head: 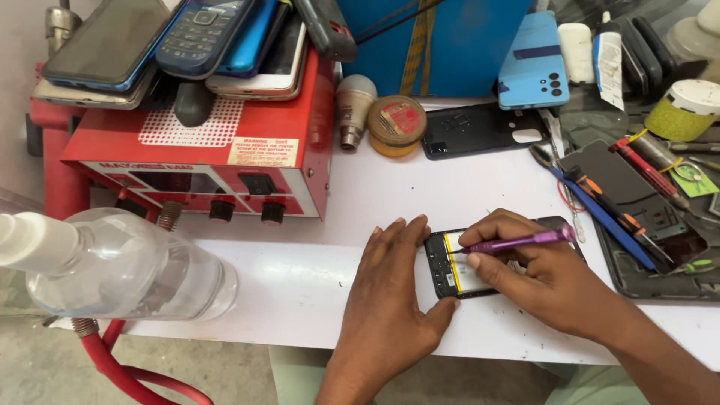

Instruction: The person uses a purple screwdriver to remove screws from the back of a disassembled smartphone. They place the screws on the workbench and continue unscrewing additional fasteners around the device's battery and camera area.

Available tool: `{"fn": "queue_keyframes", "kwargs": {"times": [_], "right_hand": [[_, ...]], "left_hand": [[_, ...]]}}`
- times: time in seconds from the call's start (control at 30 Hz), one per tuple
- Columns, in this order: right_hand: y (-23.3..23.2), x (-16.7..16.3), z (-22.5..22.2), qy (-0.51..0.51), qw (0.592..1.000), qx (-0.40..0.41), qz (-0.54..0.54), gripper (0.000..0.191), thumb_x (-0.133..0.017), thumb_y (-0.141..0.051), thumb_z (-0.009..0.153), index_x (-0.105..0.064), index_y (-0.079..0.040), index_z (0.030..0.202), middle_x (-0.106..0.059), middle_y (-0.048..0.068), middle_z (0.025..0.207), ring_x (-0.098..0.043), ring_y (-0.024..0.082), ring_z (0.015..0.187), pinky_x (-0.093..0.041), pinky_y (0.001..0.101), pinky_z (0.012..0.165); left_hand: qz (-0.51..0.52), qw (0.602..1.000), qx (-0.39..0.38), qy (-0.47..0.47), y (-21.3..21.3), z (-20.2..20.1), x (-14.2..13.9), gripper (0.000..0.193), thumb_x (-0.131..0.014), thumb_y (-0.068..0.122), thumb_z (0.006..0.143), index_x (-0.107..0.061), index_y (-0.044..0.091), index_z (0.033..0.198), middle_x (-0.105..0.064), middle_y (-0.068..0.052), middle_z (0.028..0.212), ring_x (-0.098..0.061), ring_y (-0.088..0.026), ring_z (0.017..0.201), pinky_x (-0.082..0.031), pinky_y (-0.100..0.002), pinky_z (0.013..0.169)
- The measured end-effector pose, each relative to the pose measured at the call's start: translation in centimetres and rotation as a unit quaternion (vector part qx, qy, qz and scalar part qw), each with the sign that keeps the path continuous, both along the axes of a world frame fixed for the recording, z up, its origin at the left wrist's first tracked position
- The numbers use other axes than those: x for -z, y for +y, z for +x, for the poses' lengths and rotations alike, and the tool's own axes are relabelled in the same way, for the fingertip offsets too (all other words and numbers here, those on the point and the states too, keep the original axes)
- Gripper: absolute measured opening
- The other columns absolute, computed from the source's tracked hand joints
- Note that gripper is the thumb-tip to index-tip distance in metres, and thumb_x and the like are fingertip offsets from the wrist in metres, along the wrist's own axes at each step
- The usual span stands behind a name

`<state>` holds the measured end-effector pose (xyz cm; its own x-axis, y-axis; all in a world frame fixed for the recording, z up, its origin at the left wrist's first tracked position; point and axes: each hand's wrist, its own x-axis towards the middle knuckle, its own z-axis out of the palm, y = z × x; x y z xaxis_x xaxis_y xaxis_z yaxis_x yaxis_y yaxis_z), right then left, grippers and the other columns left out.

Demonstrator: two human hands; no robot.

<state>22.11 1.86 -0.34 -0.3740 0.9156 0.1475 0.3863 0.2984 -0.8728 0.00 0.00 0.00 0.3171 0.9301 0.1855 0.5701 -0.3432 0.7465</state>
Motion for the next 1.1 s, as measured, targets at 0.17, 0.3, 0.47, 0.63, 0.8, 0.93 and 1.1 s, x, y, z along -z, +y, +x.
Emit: {"fn": "queue_keyframes", "kwargs": {"times": [0.17, 0.3, 0.47, 0.63, 0.8, 0.93, 1.1], "right_hand": [[0.2, -2.1, 1.1, -0.087, 0.995, 0.045, -0.028, 0.023, -0.069, -0.02, 0.087, -0.074, -0.004, 0.102, -0.07, 0.004, 0.077, -0.064, 0.013, 0.063, -0.052, 0.0301, 0.058], [0.3, -2.7, 1.7, -0.087, 0.996, 0.017, -0.017, 0.023, -0.068, -0.021, 0.088, -0.073, -0.002, 0.099, -0.074, 0.004, 0.077, -0.07, 0.013, 0.067, -0.055, 0.0298, 0.061], [0.7, -3.2, 2.1, -0.099, 0.994, 0.025, -0.041, 0.026, -0.067, -0.023, 0.087, -0.074, -0.005, 0.105, -0.076, 0.005, 0.076, -0.071, 0.015, 0.066, -0.055, 0.031, 0.06], [1.1, -3.0, 2.3, -0.126, 0.989, 0.046, -0.069, 0.03, -0.068, -0.029, 0.087, -0.074, -0.007, 0.107, -0.077, 0.006, 0.073, -0.069, 0.016, 0.067, -0.056, 0.0319, 0.059], [1.7, -2.2, 2.9, -0.134, 0.99, 0.017, -0.026, 0.026, -0.066, -0.027, 0.09, -0.074, -0.007, 0.106, -0.076, 0.004, 0.077, -0.069, 0.017, 0.068, -0.055, 0.0321, 0.065], [2.0, -1.9, 2.9, -0.116, 0.993, 0.006, 0.001, 0.024, -0.067, -0.027, 0.091, -0.073, -0.006, 0.1, -0.076, 0.004, 0.078, -0.071, 0.017, 0.068, -0.055, 0.0318, 0.064], [2.3, -2.5, 2.2, -0.172, 0.983, 0.066, 0.008, 0.028, -0.071, -0.035, 0.084, -0.07, -0.007, 0.081, -0.072, 0.006, 0.063, -0.07, 0.02, 0.054, -0.052, 0.0329, 0.051]], "left_hand": [[-0.003, 1.0, 0.001, 0.003, 0.1, 1.8, -0.7, 0.09, -0.083, 0.018, 0.071, -0.039, -0.003, 0.146, -0.061, -0.021, 0.137, -0.04, -0.042, 0.144, -0.02, -0.051, 0.123], [-0.029, 1.0, 0.0, 0.013, 0.3, 2.7, -0.9, 0.089, -0.084, 0.018, 0.071, -0.039, -0.003, 0.145, -0.061, -0.022, 0.136, -0.04, -0.041, 0.143, -0.019, -0.052, 0.123], [-0.024, 1.0, 0.002, 0.006, 0.6, 3.4, -1.1, 0.089, -0.083, 0.017, 0.071, -0.039, -0.003, 0.145, -0.061, -0.022, 0.136, -0.041, -0.042, 0.143, -0.02, -0.052, 0.123], [-0.023, 1.0, 0.002, -0.001, 1.0, 3.7, -1.0, 0.089, -0.084, 0.016, 0.07, -0.04, -0.003, 0.145, -0.061, -0.021, 0.135, -0.041, -0.042, 0.143, -0.02, -0.052, 0.123], [-0.019, 1.0, 0.001, -0.008, 1.5, 3.9, -0.7, 0.088, -0.084, 0.016, 0.07, -0.04, -0.003, 0.144, -0.061, -0.022, 0.135, -0.042, -0.042, 0.142, -0.021, -0.052, 0.122], [-0.023, 1.0, 0.002, -0.011, 1.8, 4.0, -0.3, 0.088, -0.084, 0.016, 0.07, -0.04, -0.003, 0.144, -0.061, -0.022, 0.135, -0.042, -0.042, 0.142, -0.021, -0.052, 0.123], [0.002, 1.0, 0.01, -0.002, 1.8, 4.3, -0.1, 0.09, -0.085, 0.018, 0.069, -0.04, -0.002, 0.145, -0.053, -0.025, 0.141, -0.04, -0.042, 0.142, -0.02, -0.053, 0.122]]}}
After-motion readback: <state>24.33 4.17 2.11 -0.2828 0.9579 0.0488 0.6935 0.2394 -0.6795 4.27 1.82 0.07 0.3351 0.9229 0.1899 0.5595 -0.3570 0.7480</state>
